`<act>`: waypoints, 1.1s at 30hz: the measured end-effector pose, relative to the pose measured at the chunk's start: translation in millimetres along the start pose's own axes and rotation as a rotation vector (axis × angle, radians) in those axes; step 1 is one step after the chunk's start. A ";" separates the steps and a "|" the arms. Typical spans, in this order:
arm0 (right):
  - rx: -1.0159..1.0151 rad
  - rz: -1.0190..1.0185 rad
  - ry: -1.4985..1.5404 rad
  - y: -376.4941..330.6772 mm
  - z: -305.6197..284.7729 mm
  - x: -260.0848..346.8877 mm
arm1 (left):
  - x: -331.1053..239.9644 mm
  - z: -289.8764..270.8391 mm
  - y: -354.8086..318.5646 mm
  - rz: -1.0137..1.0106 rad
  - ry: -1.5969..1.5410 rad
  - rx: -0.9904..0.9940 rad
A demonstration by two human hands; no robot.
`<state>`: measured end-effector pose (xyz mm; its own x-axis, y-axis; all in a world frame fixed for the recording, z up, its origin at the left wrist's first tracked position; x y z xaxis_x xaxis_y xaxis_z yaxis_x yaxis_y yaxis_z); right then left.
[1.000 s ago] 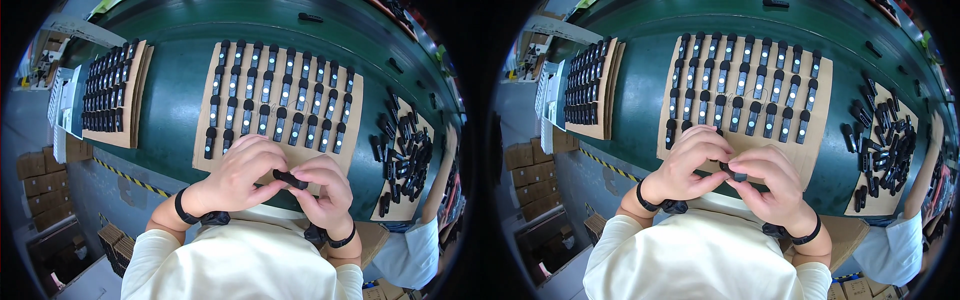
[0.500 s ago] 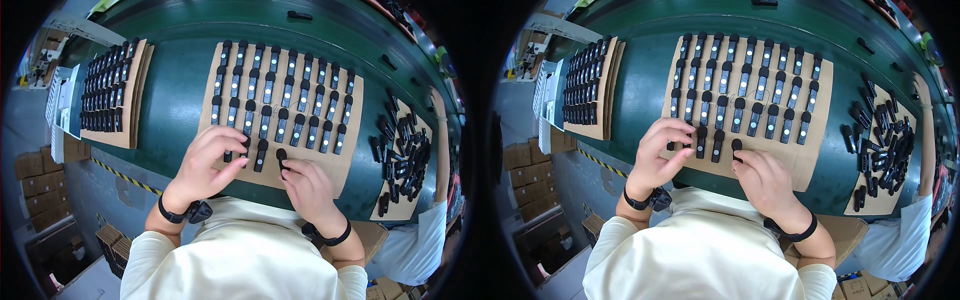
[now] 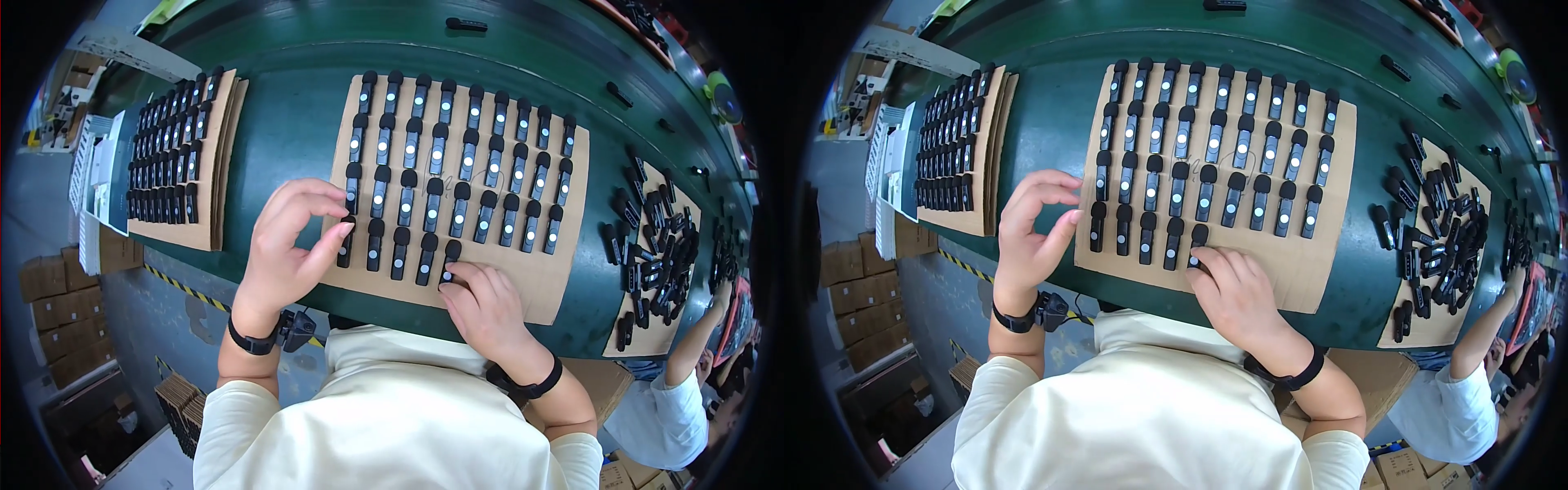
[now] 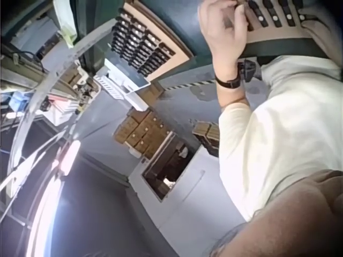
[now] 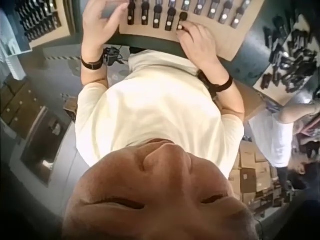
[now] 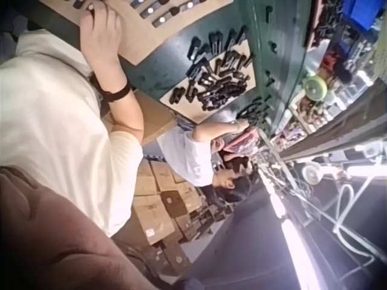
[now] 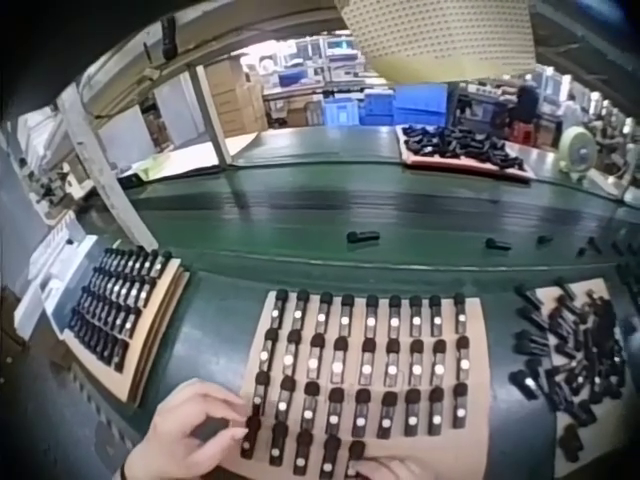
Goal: The person picks up microphones from the conveyor belt, inspects them by hand, and places them onto a cardboard sheet. Once the sheet is full, the person covers it with another cardboard sheet and moves the stack aside.
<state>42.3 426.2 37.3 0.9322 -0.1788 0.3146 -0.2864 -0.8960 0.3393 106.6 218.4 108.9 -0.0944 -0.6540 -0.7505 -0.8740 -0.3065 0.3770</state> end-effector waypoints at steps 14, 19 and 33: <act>0.066 0.181 -0.088 20.4 -105.4 -92.6 | 15.3 -8.6 117.7 0.250 0.226 0.140; -0.042 0.291 -0.222 46.6 -145.6 -203.7 | 75.2 3.9 179.9 0.194 0.305 0.229; 0.001 0.268 -0.425 137.7 -83.6 -374.7 | 181.3 68.2 280.8 0.131 0.478 0.298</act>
<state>-365.0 403.8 40.2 0.8336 -0.5523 0.0017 -0.5281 -0.7961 0.2955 -188.4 61.0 41.7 -0.0456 -0.9343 -0.3536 -0.9726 -0.0392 0.2290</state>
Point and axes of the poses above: each hand's wrist, its own y-axis towards the middle knuckle, its own z-axis out of the palm, x = y × z, the point moved 9 cm from there along y, towards the middle knuckle, and after that the axes turned 10 degrees about -y, right-handed, at the moved point
